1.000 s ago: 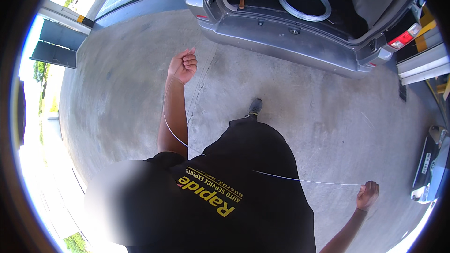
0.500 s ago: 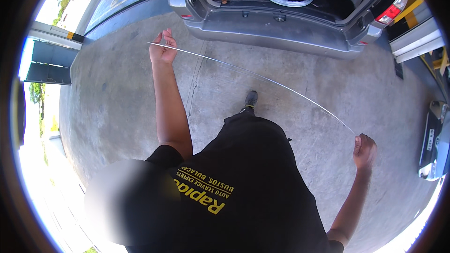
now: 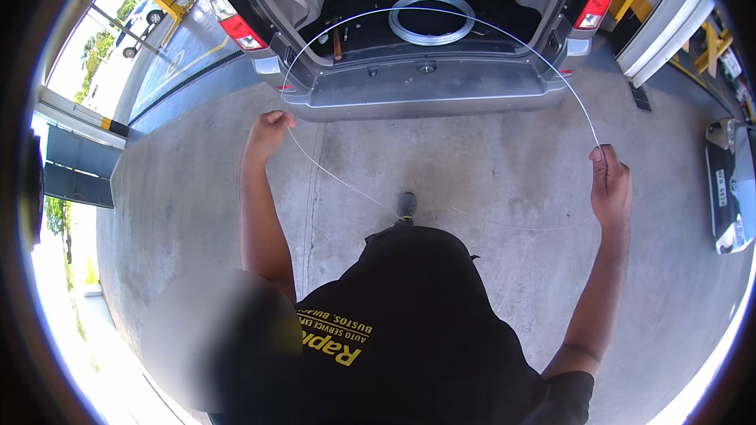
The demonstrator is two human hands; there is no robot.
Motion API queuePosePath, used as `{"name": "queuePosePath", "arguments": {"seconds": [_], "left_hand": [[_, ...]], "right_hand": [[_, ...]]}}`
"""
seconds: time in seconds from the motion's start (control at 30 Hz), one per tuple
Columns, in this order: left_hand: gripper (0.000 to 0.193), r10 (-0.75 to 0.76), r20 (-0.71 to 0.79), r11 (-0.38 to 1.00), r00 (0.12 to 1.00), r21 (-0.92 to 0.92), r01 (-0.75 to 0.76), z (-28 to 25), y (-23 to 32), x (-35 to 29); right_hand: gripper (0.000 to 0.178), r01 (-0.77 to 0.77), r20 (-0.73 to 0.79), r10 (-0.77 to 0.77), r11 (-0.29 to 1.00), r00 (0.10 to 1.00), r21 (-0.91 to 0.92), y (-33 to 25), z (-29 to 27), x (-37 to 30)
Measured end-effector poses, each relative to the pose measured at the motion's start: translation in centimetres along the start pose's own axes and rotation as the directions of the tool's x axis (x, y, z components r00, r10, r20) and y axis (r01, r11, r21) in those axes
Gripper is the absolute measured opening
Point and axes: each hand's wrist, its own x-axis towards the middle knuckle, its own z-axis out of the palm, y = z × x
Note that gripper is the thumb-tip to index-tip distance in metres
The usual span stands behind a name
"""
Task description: The person walks through an auto repair shop carrying a coiled wire, places it in the trunk of a gray SUV, and then measures and cuts a length of wire. The person strips the wire ends and attaches a small black connector to one end.
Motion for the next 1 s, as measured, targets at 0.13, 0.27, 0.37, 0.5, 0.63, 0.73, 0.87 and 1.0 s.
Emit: {"name": "queuePosePath", "arguments": {"seconds": [0.13,0.27,0.37,0.5,0.63,0.73,0.87,1.0], "left_hand": [[0.032,0.25,-0.26,0.818,0.932,-0.459,-0.348,1.2,2.5,0.1],[0.039,0.305,-0.21,0.253,0.929,-0.922,-0.292,-1.1,6.0,0.2],[0.047,0.279,-0.346,0.35,0.896,-0.832,-0.431,-4.7,7.6,0.5],[0.053,0.334,-0.517,0.765,0.788,-0.34,-0.547,-11.0,2.1,2.6],[0.053,0.517,-0.532,0.847,0.67,0.207,-0.49,-15.5,1.0,1.2],[0.053,0.548,-0.478,0.836,0.686,0.3,-0.459,-17.2,0.5,-0.9],[0.054,0.489,-0.451,0.872,0.747,0.263,-0.412,-16.5,2.2,-2.0],[0.053,0.354,-0.527,0.926,0.773,0.081,-0.369,-13.7,1.8,-0.9]], "right_hand": [[0.033,-0.031,-0.154,0.04,0.998,0.987,0.059,-1.9,-4.4,4.5],[0.037,0.069,-0.276,-0.04,0.993,0.96,0.096,-0.8,-7.2,8.4],[0.042,0.058,-0.265,-0.041,0.997,0.963,0.057,2.3,-10.3,10.3],[0.047,0.078,-0.243,-0.156,0.949,0.957,-0.304,4.3,-15.4,11.5],[0.052,0.095,-0.197,-0.239,0.832,0.951,-0.547,9.3,-20.6,9.8],[0.05,0.174,-0.13,-0.338,0.732,0.932,-0.659,12.0,-22.9,8.3],[0.047,0.127,-0.149,-0.258,0.805,0.955,-0.579,13.7,-22.3,7.8],[0.046,0.031,-0.214,-0.131,0.91,0.968,-0.414,13.4,-17.5,8.2]]}}
